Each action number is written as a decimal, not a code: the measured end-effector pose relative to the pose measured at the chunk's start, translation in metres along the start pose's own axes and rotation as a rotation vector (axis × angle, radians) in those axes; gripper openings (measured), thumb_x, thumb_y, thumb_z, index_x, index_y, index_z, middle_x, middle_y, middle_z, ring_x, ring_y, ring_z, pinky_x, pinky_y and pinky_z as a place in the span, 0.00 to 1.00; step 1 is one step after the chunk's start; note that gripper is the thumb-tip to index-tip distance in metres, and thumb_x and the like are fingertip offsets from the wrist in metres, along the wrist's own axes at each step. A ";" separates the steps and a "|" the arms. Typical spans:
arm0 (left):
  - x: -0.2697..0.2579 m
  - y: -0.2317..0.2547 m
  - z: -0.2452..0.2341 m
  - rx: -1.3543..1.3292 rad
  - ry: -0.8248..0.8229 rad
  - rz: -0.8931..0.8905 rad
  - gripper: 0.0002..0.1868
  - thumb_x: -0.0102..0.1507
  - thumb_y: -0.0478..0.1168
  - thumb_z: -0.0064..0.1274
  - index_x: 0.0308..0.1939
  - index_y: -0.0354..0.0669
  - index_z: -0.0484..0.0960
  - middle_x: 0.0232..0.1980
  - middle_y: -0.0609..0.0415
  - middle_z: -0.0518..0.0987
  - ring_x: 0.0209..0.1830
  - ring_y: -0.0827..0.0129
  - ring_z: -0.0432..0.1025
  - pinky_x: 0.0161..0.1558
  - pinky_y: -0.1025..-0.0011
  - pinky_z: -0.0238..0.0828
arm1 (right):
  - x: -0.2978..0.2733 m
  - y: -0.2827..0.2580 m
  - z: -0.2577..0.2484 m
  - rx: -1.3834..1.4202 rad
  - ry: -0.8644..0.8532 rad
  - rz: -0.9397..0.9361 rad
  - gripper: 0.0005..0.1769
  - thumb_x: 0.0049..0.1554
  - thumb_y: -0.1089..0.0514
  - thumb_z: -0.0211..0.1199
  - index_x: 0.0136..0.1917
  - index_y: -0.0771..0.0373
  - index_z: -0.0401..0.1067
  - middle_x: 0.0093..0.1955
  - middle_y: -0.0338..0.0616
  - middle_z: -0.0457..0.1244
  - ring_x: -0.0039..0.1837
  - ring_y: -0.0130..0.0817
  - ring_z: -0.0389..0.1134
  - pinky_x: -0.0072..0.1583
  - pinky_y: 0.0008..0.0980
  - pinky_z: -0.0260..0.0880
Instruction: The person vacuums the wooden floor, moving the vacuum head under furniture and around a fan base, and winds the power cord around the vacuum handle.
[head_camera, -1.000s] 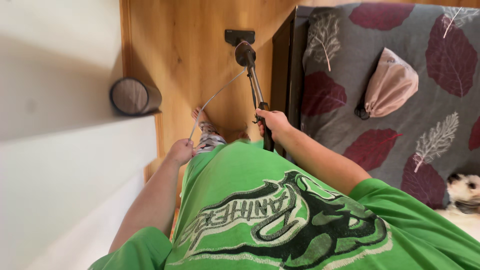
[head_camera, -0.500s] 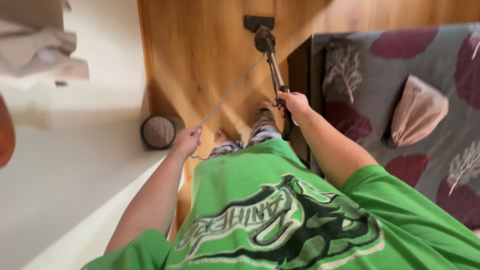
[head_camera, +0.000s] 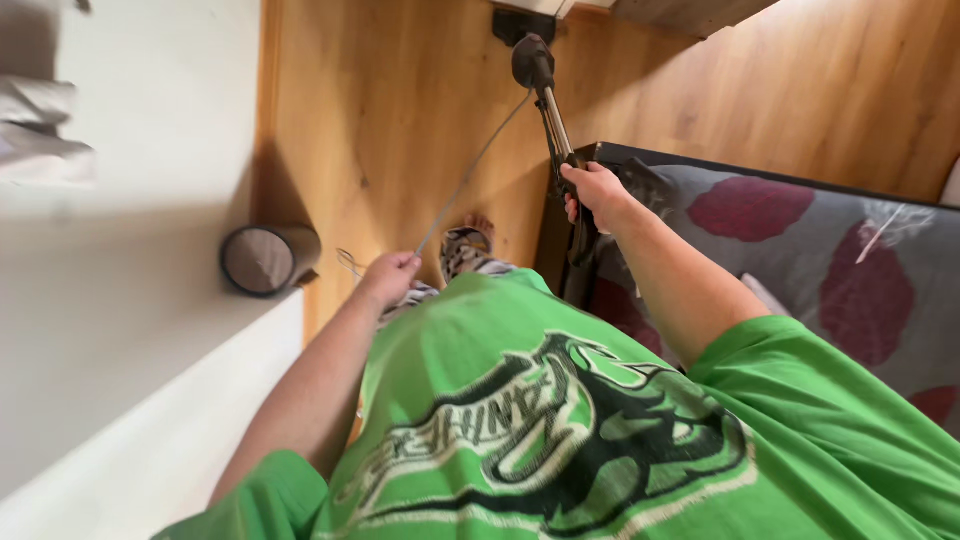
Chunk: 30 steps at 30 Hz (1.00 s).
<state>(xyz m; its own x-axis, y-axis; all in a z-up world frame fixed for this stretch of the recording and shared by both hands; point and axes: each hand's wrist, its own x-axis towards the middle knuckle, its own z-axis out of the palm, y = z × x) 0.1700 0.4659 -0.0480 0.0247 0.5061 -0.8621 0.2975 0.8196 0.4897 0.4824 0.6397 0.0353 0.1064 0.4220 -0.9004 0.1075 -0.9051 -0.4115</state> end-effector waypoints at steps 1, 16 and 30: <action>-0.003 -0.001 0.008 -0.014 -0.002 -0.008 0.14 0.62 0.47 0.44 0.39 0.41 0.78 0.25 0.57 0.75 0.23 0.74 0.68 0.29 0.72 0.66 | 0.001 -0.004 -0.006 -0.187 -0.007 -0.104 0.11 0.52 0.55 0.59 0.41 0.60 0.59 0.26 0.43 0.54 0.23 0.31 0.54 0.25 0.32 0.57; 0.023 -0.053 -0.007 0.224 0.262 0.032 0.14 0.59 0.47 0.47 0.40 0.43 0.80 0.30 0.52 0.76 0.28 0.69 0.69 0.35 0.70 0.65 | 0.060 -0.112 0.012 -0.990 -0.362 -0.292 0.17 0.47 0.58 0.63 0.48 0.64 0.64 0.25 0.44 0.56 0.23 0.32 0.56 0.25 0.32 0.57; 0.006 -0.007 0.010 -0.409 0.411 -0.073 0.21 0.62 0.53 0.41 0.47 0.40 0.74 0.31 0.54 0.78 0.33 0.72 0.71 0.39 0.72 0.66 | 0.167 -0.317 0.124 -1.733 0.332 -0.815 0.23 0.42 0.42 0.71 0.50 0.49 0.73 0.47 0.43 0.65 0.51 0.43 0.65 0.47 0.43 0.65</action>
<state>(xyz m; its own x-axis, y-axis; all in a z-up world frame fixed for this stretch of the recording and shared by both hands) 0.1780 0.4608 -0.0579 -0.3788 0.4399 -0.8143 -0.1100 0.8522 0.5115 0.3436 0.9909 -0.0022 -0.3344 0.8269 -0.4521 0.9021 0.4197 0.1003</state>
